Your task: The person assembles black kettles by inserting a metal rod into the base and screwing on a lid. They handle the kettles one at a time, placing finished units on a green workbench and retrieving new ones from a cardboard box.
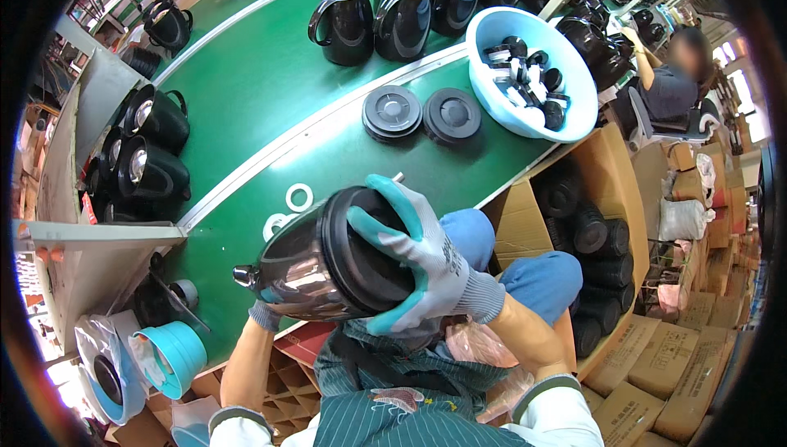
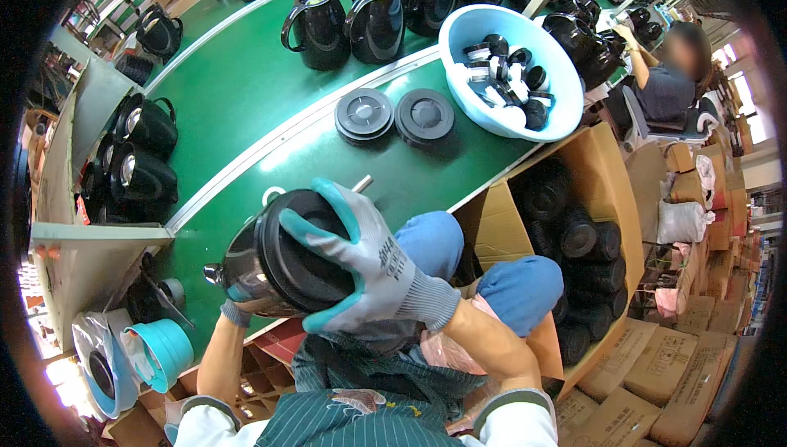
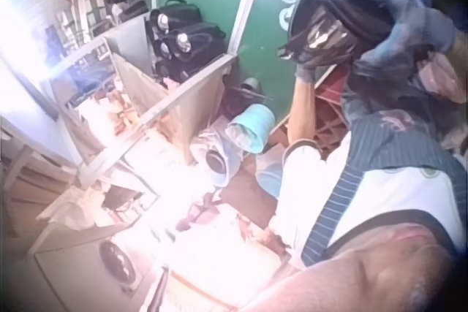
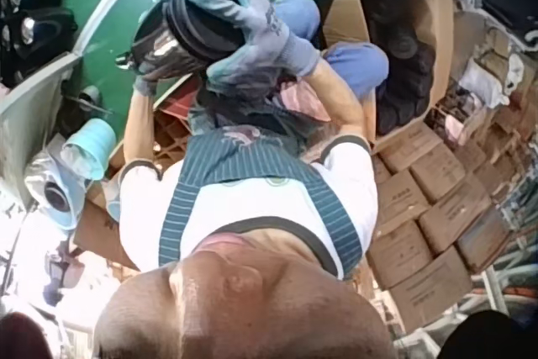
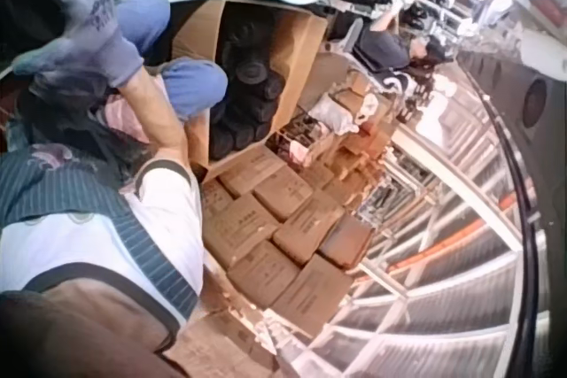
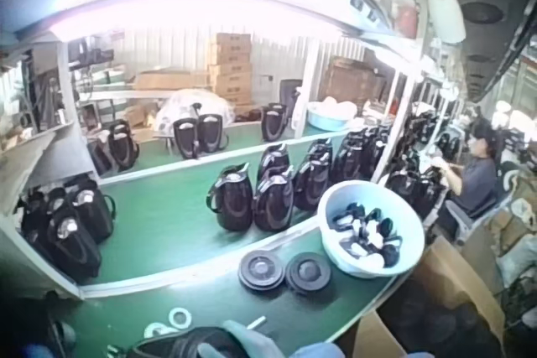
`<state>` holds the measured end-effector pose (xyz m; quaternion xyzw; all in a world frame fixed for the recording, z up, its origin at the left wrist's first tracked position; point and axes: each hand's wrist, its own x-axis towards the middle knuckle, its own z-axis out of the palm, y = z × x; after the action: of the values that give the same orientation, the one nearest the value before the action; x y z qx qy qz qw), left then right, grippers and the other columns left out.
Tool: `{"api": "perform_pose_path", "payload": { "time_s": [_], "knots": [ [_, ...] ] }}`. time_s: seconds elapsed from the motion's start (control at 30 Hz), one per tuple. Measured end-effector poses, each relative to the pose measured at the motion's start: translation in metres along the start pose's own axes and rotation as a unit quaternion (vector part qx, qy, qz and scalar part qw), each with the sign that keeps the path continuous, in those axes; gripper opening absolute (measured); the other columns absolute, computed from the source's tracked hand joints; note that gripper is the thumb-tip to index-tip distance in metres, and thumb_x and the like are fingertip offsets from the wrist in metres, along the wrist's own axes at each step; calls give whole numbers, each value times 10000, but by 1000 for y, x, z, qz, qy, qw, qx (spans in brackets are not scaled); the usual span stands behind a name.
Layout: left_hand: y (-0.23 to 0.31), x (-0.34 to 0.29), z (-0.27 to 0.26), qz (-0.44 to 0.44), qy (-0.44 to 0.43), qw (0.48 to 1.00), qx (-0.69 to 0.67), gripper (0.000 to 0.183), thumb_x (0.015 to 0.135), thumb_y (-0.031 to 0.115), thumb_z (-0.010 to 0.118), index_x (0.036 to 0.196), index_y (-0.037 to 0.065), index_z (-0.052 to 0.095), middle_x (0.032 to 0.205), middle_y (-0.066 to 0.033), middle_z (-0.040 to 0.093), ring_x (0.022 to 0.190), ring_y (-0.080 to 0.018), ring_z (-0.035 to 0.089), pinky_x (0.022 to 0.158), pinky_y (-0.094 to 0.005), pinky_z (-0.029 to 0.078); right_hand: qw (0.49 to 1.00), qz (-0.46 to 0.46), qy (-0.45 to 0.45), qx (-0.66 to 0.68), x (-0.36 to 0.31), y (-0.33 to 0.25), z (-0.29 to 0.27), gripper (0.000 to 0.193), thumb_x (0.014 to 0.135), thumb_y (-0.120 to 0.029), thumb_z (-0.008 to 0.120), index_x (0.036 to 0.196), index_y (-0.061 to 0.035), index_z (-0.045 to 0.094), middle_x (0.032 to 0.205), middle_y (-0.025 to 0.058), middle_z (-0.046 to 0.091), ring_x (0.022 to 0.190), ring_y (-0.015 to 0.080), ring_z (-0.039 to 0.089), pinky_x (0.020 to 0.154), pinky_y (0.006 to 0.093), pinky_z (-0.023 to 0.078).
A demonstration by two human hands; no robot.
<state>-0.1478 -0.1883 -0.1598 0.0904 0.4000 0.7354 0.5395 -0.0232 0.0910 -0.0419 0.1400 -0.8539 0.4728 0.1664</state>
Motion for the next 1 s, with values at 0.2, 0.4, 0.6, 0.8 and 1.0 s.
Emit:
{"api": "perform_pose_path", "payload": {
  "time_s": [0.2,0.4,0.6,0.8,1.0],
  "knots": [
    [4,-13,38,-131,-95,984,-72,532,1078,198,534,1567,41,394,1551,-186,488,1365,-300,543,1167,-501,451,998,-63,24,-3,-60,-35,2,1148,471,-586,960,1492,-230,575,1590,313,257,1454,533,301,1191,600,283],
    [-19,-19,16,-70,-131,986,-73,531,1044,157,586,1538,30,436,1507,-171,534,1331,-317,573,1133,-478,484,989,-21,145,18,-101,-66,-7,1111,603,-554,925,1535,-130,495,1582,292,325,1450,461,383,1182,531,343],
    [60,-18,146,511,-93,409,750,297,755,94,747,1045,36,780,1079,-153,767,962,-256,767,838,-334,592,816,367,219,390,-193,-22,32,681,1066,-422,555,1609,-70,343,1636,191,376,1505,200,359,1189,415,357],
    [6,-12,118,284,103,822,483,264,842,131,693,1053,-5,774,968,-110,756,914,-163,703,916,-317,540,979,-15,195,-60,-195,-57,-4,986,960,-624,615,1661,-88,176,1702,243,167,1561,455,189,1238,519,251],
    [42,-15,171,544,-94,396,734,256,807,79,724,1053,98,792,1067,-120,778,973,-260,765,809,-353,618,811,227,178,509,-211,-16,20,695,1117,-351,460,1654,-34,154,1681,155,282,1556,247,259,1283,353,176]
  ]
}}
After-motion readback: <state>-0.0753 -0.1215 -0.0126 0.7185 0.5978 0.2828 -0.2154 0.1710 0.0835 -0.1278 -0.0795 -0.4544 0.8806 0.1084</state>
